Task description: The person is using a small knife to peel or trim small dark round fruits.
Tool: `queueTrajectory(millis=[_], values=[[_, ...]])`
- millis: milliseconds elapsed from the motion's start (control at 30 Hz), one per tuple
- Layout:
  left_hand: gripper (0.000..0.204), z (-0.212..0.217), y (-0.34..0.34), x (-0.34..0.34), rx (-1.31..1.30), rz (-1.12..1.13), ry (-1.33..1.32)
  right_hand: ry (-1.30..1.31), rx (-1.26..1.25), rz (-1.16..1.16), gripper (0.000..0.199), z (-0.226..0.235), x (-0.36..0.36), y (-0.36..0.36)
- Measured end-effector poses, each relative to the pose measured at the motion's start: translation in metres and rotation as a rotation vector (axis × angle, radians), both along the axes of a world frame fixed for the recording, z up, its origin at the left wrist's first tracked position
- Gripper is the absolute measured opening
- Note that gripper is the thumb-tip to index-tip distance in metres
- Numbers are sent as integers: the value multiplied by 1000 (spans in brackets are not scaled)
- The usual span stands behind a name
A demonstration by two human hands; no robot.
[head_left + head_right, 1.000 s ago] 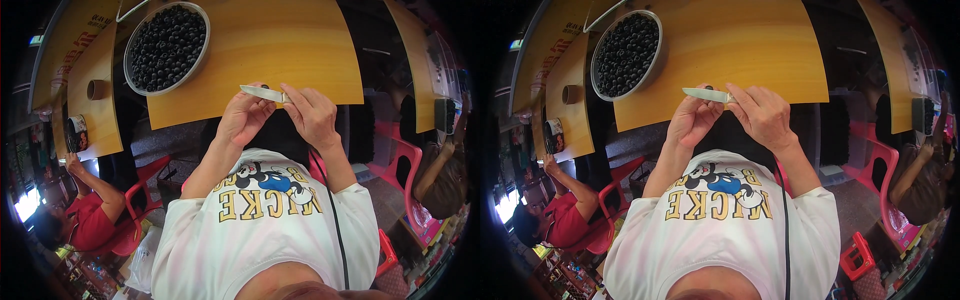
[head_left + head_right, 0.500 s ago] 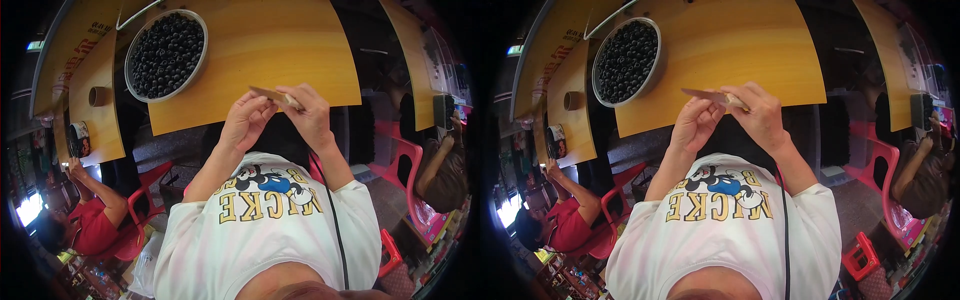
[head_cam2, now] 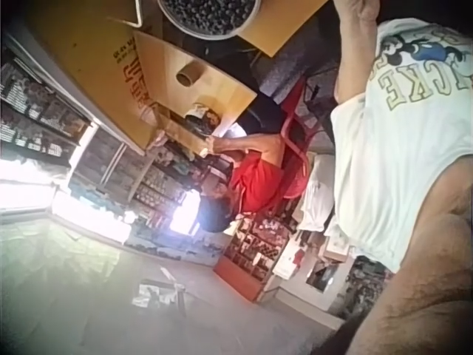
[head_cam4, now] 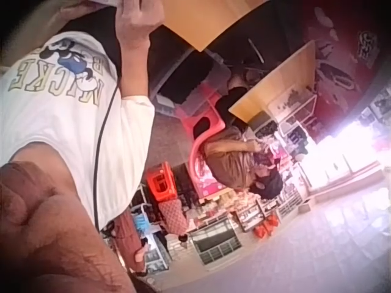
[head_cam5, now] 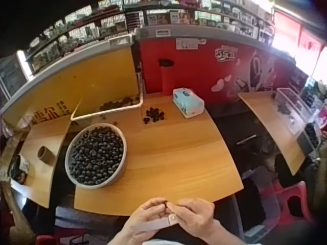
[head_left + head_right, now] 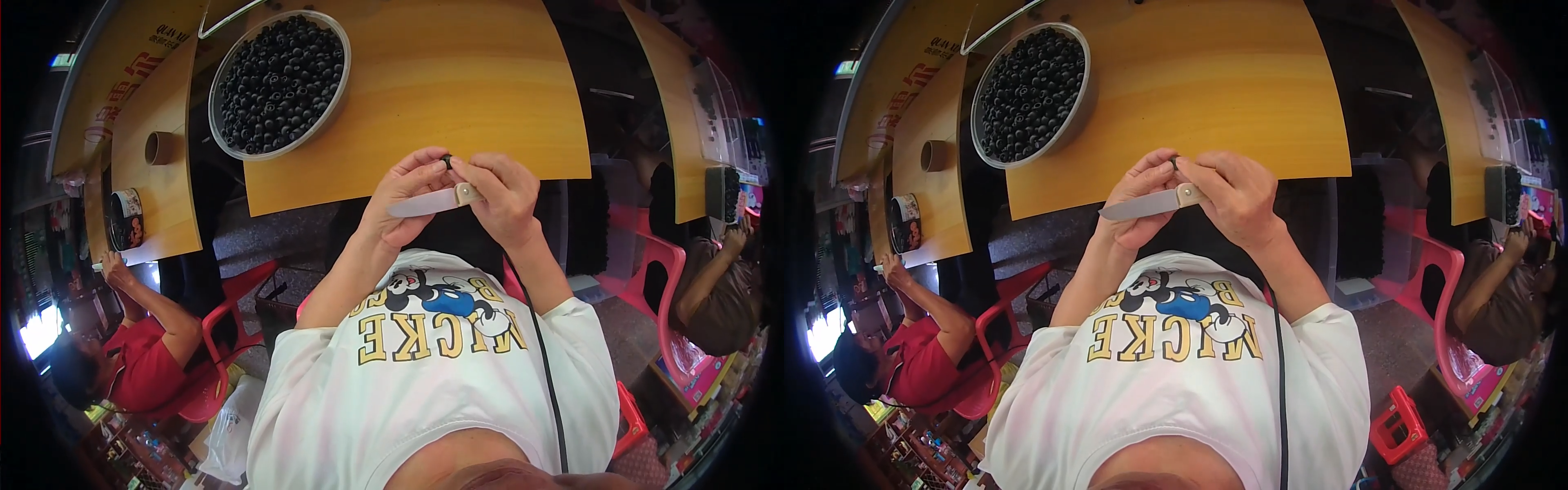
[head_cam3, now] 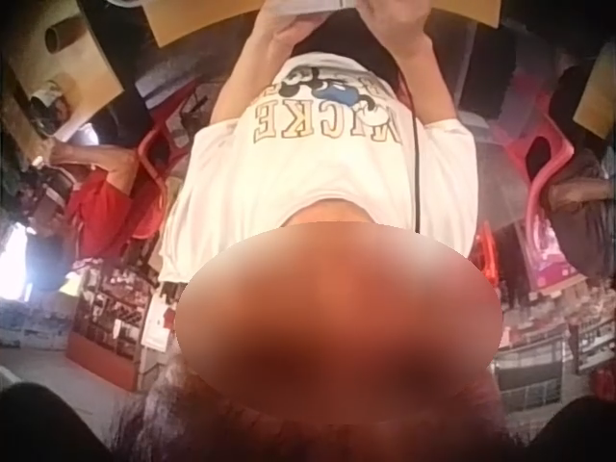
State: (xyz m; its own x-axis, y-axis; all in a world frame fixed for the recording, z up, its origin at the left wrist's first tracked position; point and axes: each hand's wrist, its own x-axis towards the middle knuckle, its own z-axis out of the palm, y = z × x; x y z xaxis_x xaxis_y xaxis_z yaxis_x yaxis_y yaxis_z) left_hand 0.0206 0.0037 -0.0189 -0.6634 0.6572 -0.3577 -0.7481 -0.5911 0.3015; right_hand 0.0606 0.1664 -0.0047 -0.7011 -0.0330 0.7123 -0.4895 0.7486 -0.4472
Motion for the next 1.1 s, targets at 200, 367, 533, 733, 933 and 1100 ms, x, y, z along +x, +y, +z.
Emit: queueTrajectory(millis=[200, 367, 533, 733, 933, 1100], values=[[18, -4, 3, -1, 88, 7, -53, 36, 34, 23, 23, -1, 3, 1], [25, -5, -4, -1, 108, 43, 5, -100, 78, 10, 23, 16, 11, 3], [36, 7, -5, 2, 26, 34, 13, -185, 195, -8, 31, 24, 14, 7], [42, 7, -7, 4, -13, -7, 59, -224, 246, -3, 33, 24, 14, 11], [24, 8, -6, 2, 23, -26, 2, -221, 248, 13, 35, 21, 15, 13], [24, 11, -4, 2, 19, -7, -14, -187, 254, 7, 34, 13, 12, 17]])
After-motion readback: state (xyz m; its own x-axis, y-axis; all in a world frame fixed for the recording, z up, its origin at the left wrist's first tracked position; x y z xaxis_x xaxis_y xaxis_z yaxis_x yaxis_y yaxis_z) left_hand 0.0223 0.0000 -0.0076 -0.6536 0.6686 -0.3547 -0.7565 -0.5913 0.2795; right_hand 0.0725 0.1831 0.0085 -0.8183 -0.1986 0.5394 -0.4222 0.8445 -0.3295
